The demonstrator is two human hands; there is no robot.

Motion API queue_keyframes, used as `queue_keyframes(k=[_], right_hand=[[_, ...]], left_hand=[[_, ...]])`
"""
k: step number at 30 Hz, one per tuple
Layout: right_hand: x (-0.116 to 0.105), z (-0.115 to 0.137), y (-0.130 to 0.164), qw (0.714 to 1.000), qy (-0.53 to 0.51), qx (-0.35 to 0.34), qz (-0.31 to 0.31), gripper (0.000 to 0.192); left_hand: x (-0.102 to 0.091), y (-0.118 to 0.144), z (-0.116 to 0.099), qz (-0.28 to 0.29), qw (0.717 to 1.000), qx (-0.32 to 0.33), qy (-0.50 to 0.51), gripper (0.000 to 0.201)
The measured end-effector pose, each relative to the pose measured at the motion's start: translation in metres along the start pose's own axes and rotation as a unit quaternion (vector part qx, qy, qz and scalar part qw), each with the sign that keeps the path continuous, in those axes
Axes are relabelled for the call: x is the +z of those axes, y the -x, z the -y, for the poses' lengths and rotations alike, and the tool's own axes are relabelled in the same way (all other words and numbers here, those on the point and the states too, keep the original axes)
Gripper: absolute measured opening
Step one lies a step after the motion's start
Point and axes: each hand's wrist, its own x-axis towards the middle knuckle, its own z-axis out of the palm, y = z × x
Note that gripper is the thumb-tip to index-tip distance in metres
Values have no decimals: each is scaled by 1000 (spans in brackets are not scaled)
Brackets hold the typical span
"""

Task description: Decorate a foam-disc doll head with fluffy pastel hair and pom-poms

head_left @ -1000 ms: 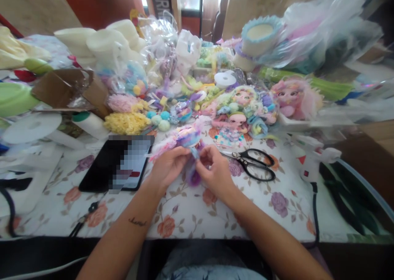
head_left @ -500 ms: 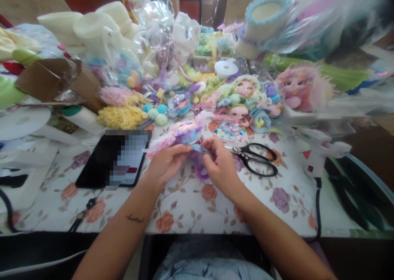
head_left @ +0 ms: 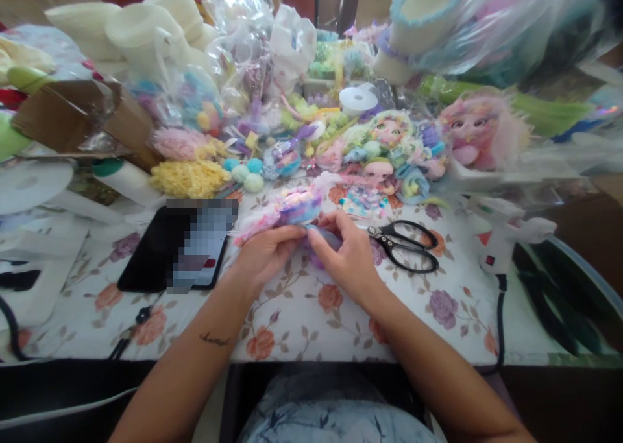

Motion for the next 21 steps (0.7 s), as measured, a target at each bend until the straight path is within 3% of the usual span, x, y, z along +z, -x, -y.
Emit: queue_keyframes(k=[3,11,21], right_hand=[[1,-2,1,998,35,-46,-23,16],[3,-11,2,986,103,-123,-48,7],[2,-10,0,989,81,-118,-41,7]], left_hand=[[-1,0,1,12,1000,8,-6,22],[-9,-5,4,22,1000,13,9,18],[2,0,0,0,1000,-7,5,28]])
